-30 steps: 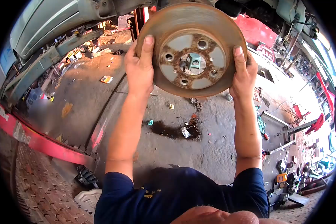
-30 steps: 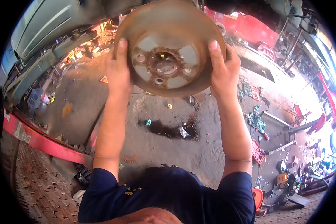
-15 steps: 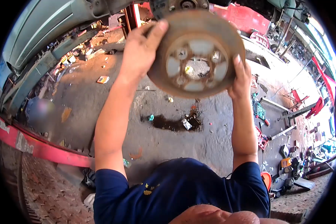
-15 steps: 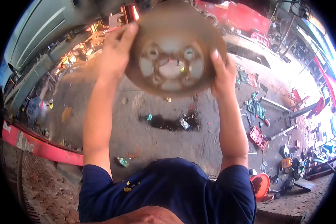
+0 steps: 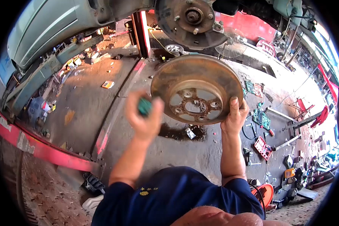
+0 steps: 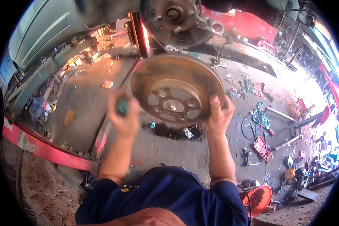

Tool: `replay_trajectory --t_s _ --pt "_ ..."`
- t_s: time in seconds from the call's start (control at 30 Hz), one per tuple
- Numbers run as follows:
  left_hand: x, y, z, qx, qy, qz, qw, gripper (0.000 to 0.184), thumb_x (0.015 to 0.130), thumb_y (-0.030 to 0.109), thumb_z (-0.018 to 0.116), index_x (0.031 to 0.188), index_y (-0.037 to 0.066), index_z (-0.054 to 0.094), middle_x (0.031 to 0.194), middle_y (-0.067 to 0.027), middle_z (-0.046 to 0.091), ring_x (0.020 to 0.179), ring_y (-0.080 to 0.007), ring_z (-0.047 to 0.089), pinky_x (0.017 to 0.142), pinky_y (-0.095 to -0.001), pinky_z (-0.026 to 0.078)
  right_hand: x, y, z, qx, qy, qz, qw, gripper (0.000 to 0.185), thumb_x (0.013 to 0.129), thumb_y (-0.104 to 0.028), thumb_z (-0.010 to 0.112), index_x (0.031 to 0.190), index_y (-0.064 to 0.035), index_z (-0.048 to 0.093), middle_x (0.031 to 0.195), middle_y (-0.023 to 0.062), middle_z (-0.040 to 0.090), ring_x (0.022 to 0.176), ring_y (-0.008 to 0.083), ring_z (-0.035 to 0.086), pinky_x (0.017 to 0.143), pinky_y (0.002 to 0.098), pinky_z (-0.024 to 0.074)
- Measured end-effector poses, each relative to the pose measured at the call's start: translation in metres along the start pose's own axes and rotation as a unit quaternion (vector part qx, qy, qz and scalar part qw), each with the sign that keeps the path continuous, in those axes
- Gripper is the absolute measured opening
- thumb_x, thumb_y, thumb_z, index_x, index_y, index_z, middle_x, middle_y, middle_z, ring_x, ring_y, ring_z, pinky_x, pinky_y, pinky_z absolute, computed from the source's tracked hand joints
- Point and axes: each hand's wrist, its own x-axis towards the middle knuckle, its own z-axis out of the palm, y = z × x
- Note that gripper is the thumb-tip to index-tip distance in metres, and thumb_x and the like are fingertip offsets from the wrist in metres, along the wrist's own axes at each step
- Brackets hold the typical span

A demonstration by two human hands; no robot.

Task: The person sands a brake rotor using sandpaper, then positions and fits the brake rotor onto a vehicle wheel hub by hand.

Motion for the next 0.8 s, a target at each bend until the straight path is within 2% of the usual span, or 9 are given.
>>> replay_trajectory --t_s 0.03,0.07,0.17,0.2,0.27,0.37,0.47,0.6,0.8 --pt "-0.025 0.001 -0.001 0.000 -0.037 0.018 0.999 0.083 0.075 0.031 0.101 0.141 -0.002 0.063 0.124 -0.0208 0.060 0.115 -0.0313 0.065 0.090 -0.0397 0.056 0.005 -0.006 0.008 -0.013 0.012 -0.012 1.000 0.063 0.102 -0.046 0.079 0.130 0.0097 0.068 0.120 0.0138 0.075 0.104 0.0178 0.072 0.092 0.0324 0.0570" --pt "-0.028 0.024 0.013 0.101 -0.056 0.154 0.981 0.096 0.072 0.036 0.104 0.148 -0.003 0.059 0.137 -0.0255 0.054 0.123 -0.0345 0.063 0.091 -0.0409 0.057 0.014 -0.008 0.014 -0.027 0.031 0.000 0.999 0.065 0.102 -0.046 0.078 0.131 0.0113 0.067 0.120 0.0140 0.075 0.104 0.0183 0.072 0.092 0.0327 0.0574" --pt "-0.003 0.024 0.046 0.250 -0.057 0.142 0.956 0.151 0.060 0.069 0.098 0.169 -0.006 0.025 0.161 -0.0379 0.032 0.147 -0.0522 0.034 0.119 -0.0649 0.031 0.043 -0.017 0.049 -0.001 0.072 -0.039 0.997 0.056 0.102 -0.043 0.078 0.118 0.0096 0.072 0.105 0.0084 0.074 0.093 0.0135 0.065 0.082 0.0293 0.0527" --pt "0.014 0.017 0.062 0.249 -0.051 0.146 0.956 0.151 0.060 0.069 0.098 0.169 -0.006 0.025 0.161 -0.0379 0.032 0.147 -0.0522 0.034 0.119 -0.0649 0.031 0.056 -0.019 0.058 0.001 0.069 -0.045 0.997 0.056 0.102 -0.043 0.078 0.118 0.0096 0.072 0.105 0.0084 0.074 0.093 0.0135 0.065 0.082 0.0293 0.0527" --pt "0.048 0.004 0.089 0.209 0.012 0.181 0.961 0.155 0.068 0.091 0.077 0.170 -0.008 0.014 0.164 -0.0422 0.024 0.150 -0.0575 0.025 0.121 -0.0721 0.019 0.081 -0.023 0.076 0.004 0.062 -0.079 0.995 0.057 0.103 -0.045 0.077 0.118 0.0097 0.072 0.107 0.0096 0.074 0.094 0.0141 0.065 0.083 0.0300 0.0526" --pt "0.099 -0.005 0.105 0.206 0.038 0.236 0.949 0.156 0.066 0.089 0.080 0.169 -0.009 0.013 0.155 -0.0387 0.035 0.140 -0.0532 0.034 0.115 -0.0683 0.027 0.132 -0.023 0.090 0.018 0.044 -0.133 0.990 0.056 0.103 -0.043 0.078 0.121 0.0090 0.072 0.111 0.0103 0.075 0.096 0.0156 0.067 0.086 0.0315 0.0541" --pt "0.141 -0.008 0.114 0.181 0.042 0.279 0.942 0.155 0.057 0.068 0.097 0.168 -0.006 0.017 0.148 -0.0343 0.041 0.136 -0.0503 0.037 0.114 -0.0654 0.028 0.167 -0.023 0.106 0.100 0.015 -0.151 0.983 0.055 0.106 -0.032 0.075 0.137 0.0111 0.064 0.127 0.0179 0.074 0.109 0.0247 0.074 0.098 0.0386 0.0618" --pt "0.159 -0.010 0.123 0.179 0.014 0.254 0.950 0.155 0.050 0.051 0.106 0.166 -0.006 0.020 0.149 -0.0317 0.040 0.137 -0.0487 0.035 0.117 -0.0640 0.029 0.190 -0.013 0.111 0.098 0.044 -0.153 0.982 0.048 0.106 -0.029 0.076 0.130 0.0110 0.066 0.123 0.0173 0.075 0.106 0.0232 0.075 0.093 0.0367 0.0627" --pt "0.164 -0.021 0.139 0.154 -0.027 0.205 0.966 0.154 0.051 0.055 0.105 0.165 -0.008 0.021 0.153 -0.0320 0.034 0.141 -0.0477 0.030 0.121 -0.0603 0.028 0.197 -0.006 0.108 0.051 0.072 -0.185 0.979 0.044 0.107 -0.035 0.074 0.121 0.0074 0.073 0.115 0.0100 0.076 0.101 0.0153 0.068 0.090 0.0312 0.0547"
